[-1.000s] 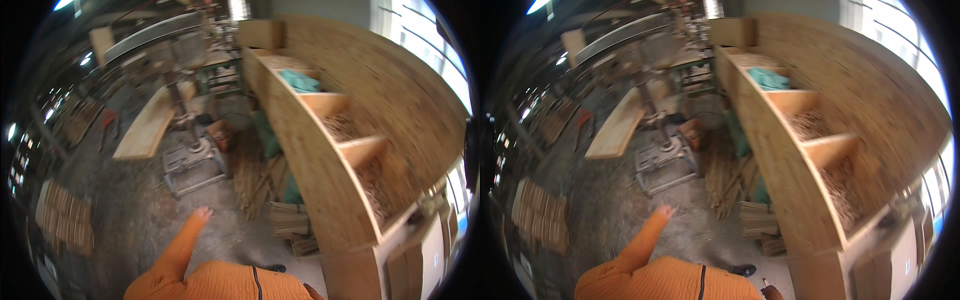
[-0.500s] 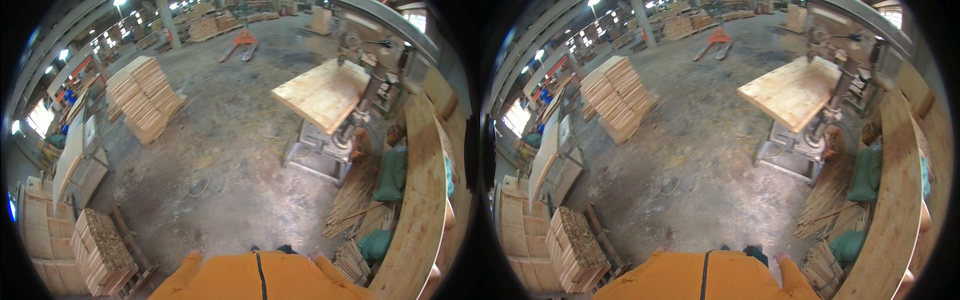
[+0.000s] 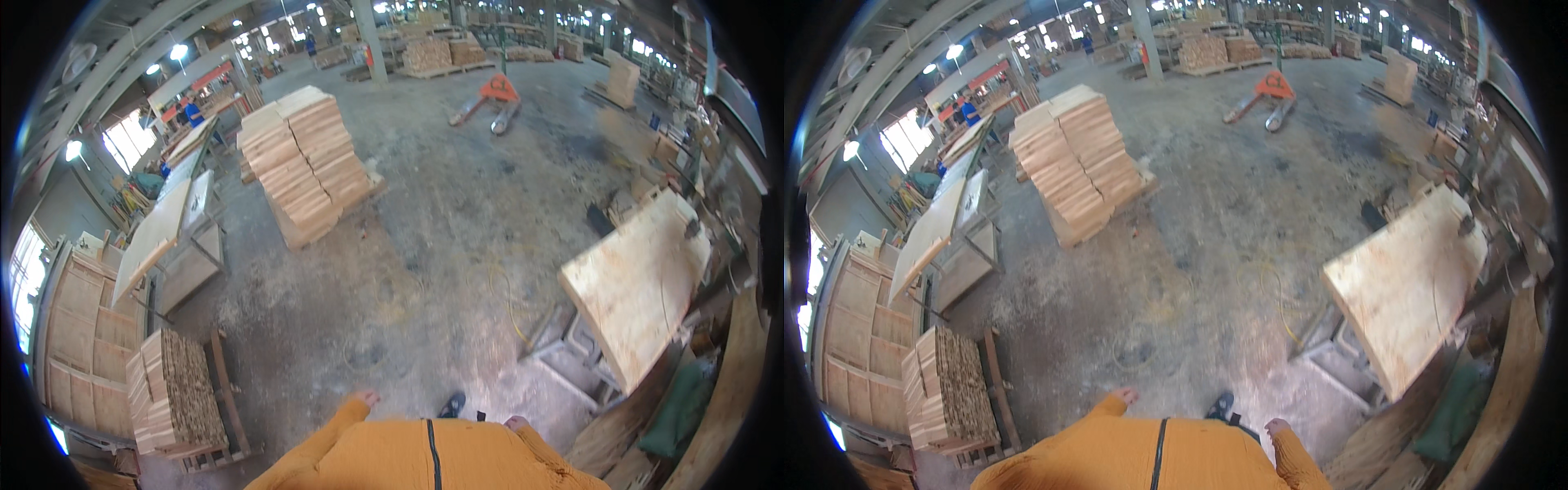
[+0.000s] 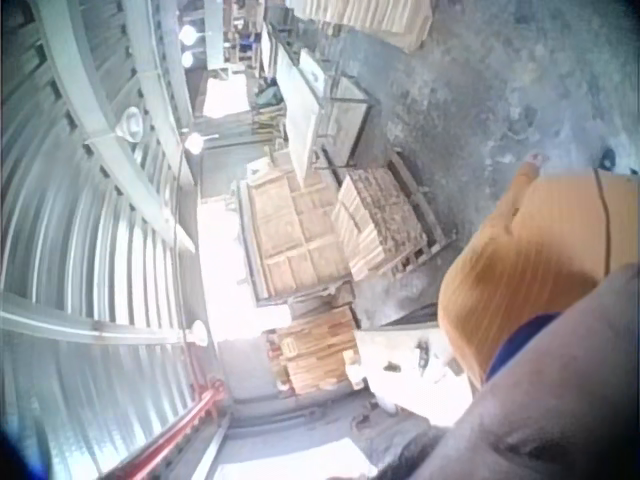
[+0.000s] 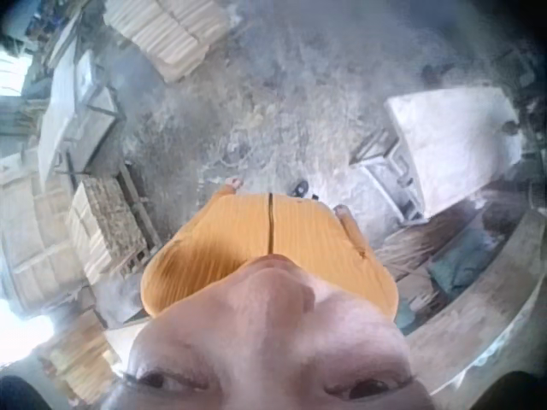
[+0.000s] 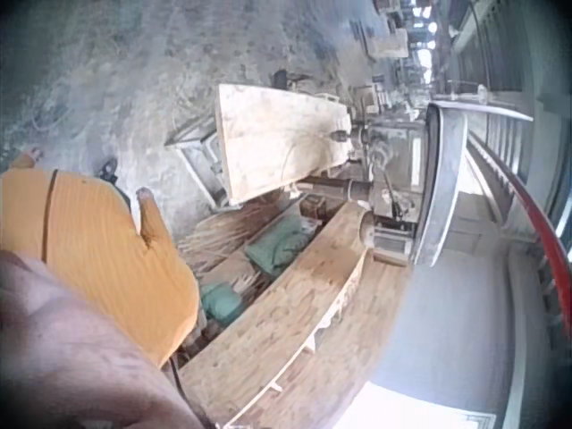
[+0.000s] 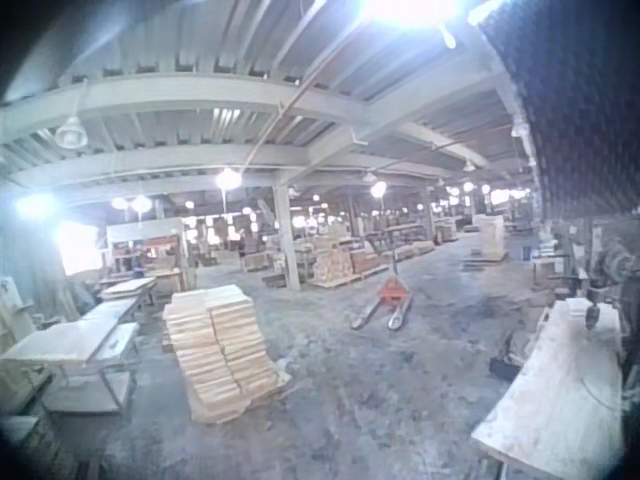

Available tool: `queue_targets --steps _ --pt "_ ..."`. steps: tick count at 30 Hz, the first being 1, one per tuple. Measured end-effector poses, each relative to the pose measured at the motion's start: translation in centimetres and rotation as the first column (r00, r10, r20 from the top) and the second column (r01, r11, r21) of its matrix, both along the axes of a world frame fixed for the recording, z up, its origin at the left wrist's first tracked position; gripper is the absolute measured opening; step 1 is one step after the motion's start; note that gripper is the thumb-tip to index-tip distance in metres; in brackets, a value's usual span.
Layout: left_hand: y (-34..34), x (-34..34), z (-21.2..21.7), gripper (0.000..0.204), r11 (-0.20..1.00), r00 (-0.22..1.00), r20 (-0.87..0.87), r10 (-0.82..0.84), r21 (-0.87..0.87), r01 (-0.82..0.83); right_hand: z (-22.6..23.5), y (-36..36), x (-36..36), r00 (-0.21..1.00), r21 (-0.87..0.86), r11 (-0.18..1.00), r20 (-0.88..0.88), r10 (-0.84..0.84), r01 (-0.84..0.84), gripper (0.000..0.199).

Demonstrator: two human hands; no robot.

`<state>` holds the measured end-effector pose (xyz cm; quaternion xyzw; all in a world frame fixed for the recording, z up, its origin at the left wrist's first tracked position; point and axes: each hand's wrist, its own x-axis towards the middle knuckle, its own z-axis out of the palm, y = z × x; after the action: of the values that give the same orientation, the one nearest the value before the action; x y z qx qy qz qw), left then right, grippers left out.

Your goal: The person sweeps sawdust and debris on the workshop floor using a broom and dustpan, then collects the swept material into a dustpan. The person also briefly handles small wooden blocks near a woodworking machine.

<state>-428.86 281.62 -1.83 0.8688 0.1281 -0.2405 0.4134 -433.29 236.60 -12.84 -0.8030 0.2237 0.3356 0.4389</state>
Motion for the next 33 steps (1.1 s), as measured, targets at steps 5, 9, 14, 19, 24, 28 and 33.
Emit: queue_targets --steps 5,9,14,19,24,28,33 --pt "2.6 7.1 -1.7 0.029 0.939 0.979 -0.185 -0.084 0.315 0.140 -0.6 1.8 18.0 0.986 -0.066 0.986 0.061 0.158 -0.154 0.022" --pt "2.7 17.9 -3.9 0.027 0.985 0.982 -0.176 -0.067 0.143 0.093 -2.3 0.1 32.7 0.886 -0.250 0.943 0.353 0.300 -0.220 0.023" --pt "6.5 31.8 -5.0 0.024 0.981 0.964 -0.263 -0.028 0.180 0.078 -1.4 4.4 45.9 0.936 -0.176 0.959 0.239 0.259 -0.221 0.021" --pt "5.3 55.4 -5.2 0.022 0.944 0.939 -0.198 -0.282 0.117 0.308 -1.0 -1.1 54.5 0.698 -0.542 0.678 0.214 0.683 -0.497 0.021" --pt "6.1 78.7 -1.3 0.021 0.794 0.852 -0.237 -0.467 0.312 0.522 -1.0 3.1 61.0 0.963 -0.134 0.990 0.257 0.084 -0.051 0.022" --pt "-2.4 95.0 -0.4 0.017 0.913 0.912 -0.094 -0.399 0.056 0.405 -3.3 1.0 67.0 0.998 -0.199 0.979 0.018 0.054 -0.049 0.024" --pt "-13.7 108.3 0.7 0.015 0.756 0.947 -0.310 0.080 -0.600 -0.261 -4.5 -5.7 80.8 0.967 -0.159 0.984 -0.252 0.035 -0.077 0.029"
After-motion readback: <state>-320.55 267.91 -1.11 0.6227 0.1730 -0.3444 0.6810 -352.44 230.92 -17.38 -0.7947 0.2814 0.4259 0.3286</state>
